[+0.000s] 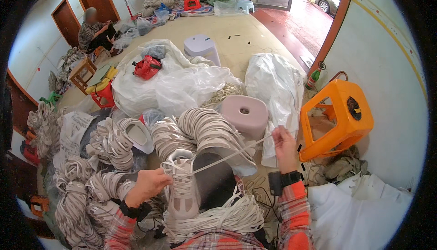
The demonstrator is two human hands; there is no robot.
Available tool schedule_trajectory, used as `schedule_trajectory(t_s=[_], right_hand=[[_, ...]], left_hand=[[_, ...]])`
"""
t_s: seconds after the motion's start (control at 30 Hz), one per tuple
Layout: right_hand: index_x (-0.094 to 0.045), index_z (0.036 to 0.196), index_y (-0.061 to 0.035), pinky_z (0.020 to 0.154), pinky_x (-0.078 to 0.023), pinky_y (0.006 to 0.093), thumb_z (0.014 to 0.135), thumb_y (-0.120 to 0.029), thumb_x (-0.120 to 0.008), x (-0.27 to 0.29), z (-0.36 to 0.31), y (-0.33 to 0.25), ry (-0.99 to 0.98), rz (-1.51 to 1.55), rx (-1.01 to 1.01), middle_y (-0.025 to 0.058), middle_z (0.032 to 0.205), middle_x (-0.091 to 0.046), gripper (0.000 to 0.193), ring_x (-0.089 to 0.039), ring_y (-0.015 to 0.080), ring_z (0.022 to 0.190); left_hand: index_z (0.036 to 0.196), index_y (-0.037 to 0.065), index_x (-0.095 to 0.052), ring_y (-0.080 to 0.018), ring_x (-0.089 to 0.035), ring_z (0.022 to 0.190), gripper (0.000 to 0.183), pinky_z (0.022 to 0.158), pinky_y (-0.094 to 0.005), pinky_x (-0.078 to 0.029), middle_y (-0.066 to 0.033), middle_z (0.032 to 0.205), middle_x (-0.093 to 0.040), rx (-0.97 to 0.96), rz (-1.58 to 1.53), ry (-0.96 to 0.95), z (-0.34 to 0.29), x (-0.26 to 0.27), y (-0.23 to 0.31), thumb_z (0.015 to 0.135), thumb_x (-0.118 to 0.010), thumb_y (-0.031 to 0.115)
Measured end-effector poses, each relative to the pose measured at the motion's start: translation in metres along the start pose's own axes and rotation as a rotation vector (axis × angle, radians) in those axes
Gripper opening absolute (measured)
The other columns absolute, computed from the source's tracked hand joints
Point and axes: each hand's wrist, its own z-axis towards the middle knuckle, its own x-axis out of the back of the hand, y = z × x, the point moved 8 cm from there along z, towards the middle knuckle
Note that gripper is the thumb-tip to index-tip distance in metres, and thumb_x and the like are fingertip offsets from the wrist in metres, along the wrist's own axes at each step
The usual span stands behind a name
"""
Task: Lacing and assembling shoe components in a workshop.
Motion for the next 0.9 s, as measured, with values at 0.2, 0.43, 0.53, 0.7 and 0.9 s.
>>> schedule_trajectory(t_s=[0.2,0.43,0.53,0.7,0.9], right_hand=[[-0.059,0.082,-0.0048,0.06,-0.046,0.0209,0.083,-0.005,-0.059,0.172,0.046,-0.175,0.216,-0.177,0.42,0.0001,0.07,-0.056,0.001,-0.054,0.01,0.065],[-0.057,0.084,-0.0043,0.064,-0.051,0.0232,0.083,-0.004,-0.058,0.21,0.047,-0.254,0.172,-0.423,0.475,0.0039,0.075,-0.06,0.001,-0.058,0.0116,0.068],[-0.057,0.089,-0.0039,0.065,-0.051,0.0241,0.085,-0.007,-0.057,0.217,0.045,-0.284,0.33,-0.302,0.69,0.0041,0.076,-0.06,0.005,-0.059,0.0121,0.07],[-0.055,0.088,-0.0004,0.069,-0.053,0.0255,0.088,-0.01,-0.057,0.092,0.027,-0.209,0.115,-0.272,0.456,0.0041,0.077,-0.058,0.01,-0.054,0.0121,0.064],[-0.059,0.099,-0.0014,0.049,-0.045,0.0148,0.087,-0.018,-0.059,0.026,-0.031,-0.256,0.092,-0.255,0.523,0.0028,0.079,-0.059,0.02,-0.052,0.0041,0.059]], left_hand=[[0.089,0.006,-0.063,-0.0109,-0.05,0.079,0.013,0.072,-0.0225,-0.04,0.0005,0.081,-0.054,0.036,-1.254,-0.097,-0.005,-0.038,-0.021,0.084,-0.061,0.018],[0.091,0.004,-0.062,-0.0086,-0.048,0.08,0.013,0.072,-0.0223,-0.039,0.0003,0.087,-0.053,0.291,-1.353,-0.004,-0.013,-0.061,-0.035,0.082,-0.062,0.013],[0.094,0.006,-0.061,-0.0129,-0.049,0.08,0.017,0.072,-0.0251,-0.04,-0.0019,0.086,-0.052,0.311,-0.958,0.305,-0.01,-0.047,-0.041,0.077,-0.061,0.008],[0.091,0.014,-0.061,-0.0259,-0.049,0.082,0.027,0.072,-0.036,-0.038,-0.0069,0.086,-0.05,0.081,-0.201,0.302,-0.007,-0.028,-0.014,0.065,-0.059,0.006],[0.089,0.016,-0.06,-0.0256,-0.05,0.079,0.027,0.071,-0.0361,-0.036,-0.0065,0.082,-0.051,0.251,-0.199,0.244,-0.023,-0.051,-0.036,0.063,-0.058,0.008]])
